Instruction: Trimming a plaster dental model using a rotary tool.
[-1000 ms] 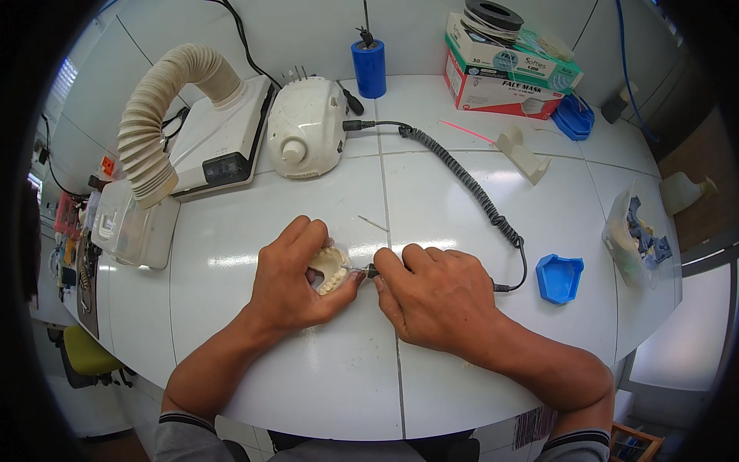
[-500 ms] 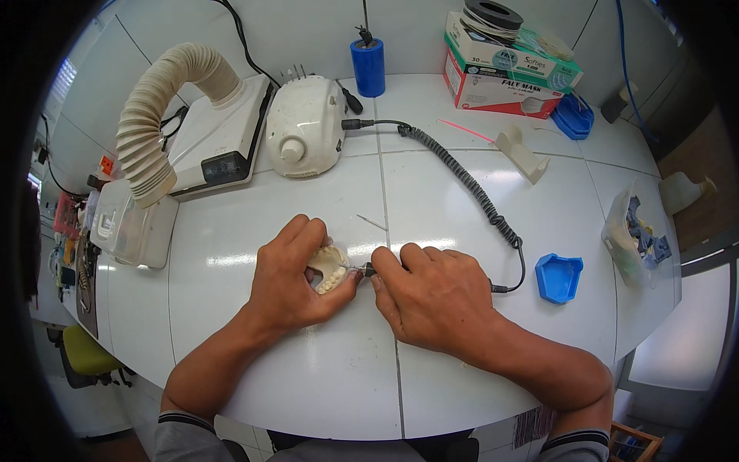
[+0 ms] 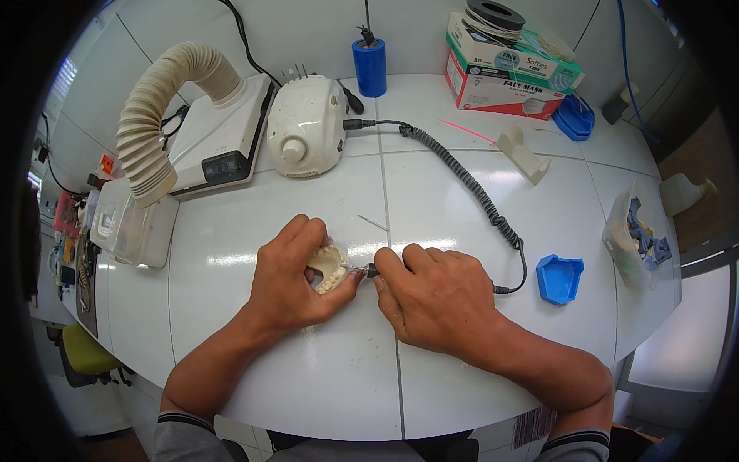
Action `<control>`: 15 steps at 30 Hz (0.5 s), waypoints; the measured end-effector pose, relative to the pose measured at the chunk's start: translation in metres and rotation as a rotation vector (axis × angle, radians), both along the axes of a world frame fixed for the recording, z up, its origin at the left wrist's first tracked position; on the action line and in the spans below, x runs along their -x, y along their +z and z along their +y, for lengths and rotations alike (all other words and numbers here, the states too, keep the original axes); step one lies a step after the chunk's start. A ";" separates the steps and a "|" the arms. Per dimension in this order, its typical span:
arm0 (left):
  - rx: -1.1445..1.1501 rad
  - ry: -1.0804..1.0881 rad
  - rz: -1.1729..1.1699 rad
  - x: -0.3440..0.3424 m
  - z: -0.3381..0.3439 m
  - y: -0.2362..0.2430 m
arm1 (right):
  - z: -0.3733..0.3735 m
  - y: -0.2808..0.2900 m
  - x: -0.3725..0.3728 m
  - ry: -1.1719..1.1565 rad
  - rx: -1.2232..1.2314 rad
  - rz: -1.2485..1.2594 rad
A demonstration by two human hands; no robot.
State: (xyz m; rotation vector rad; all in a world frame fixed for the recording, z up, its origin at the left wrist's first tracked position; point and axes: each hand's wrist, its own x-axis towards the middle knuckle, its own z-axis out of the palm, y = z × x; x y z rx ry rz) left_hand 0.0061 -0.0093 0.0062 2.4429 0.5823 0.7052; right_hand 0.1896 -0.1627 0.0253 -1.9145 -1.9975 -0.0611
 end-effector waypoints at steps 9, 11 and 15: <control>0.017 0.006 -0.007 0.000 0.000 -0.001 | 0.001 0.000 0.000 0.002 -0.002 -0.002; 0.001 0.003 0.002 0.000 0.000 0.000 | 0.001 0.001 0.000 0.001 0.002 -0.006; 0.009 0.005 0.011 0.000 0.000 0.001 | 0.001 0.001 0.001 0.000 0.005 -0.006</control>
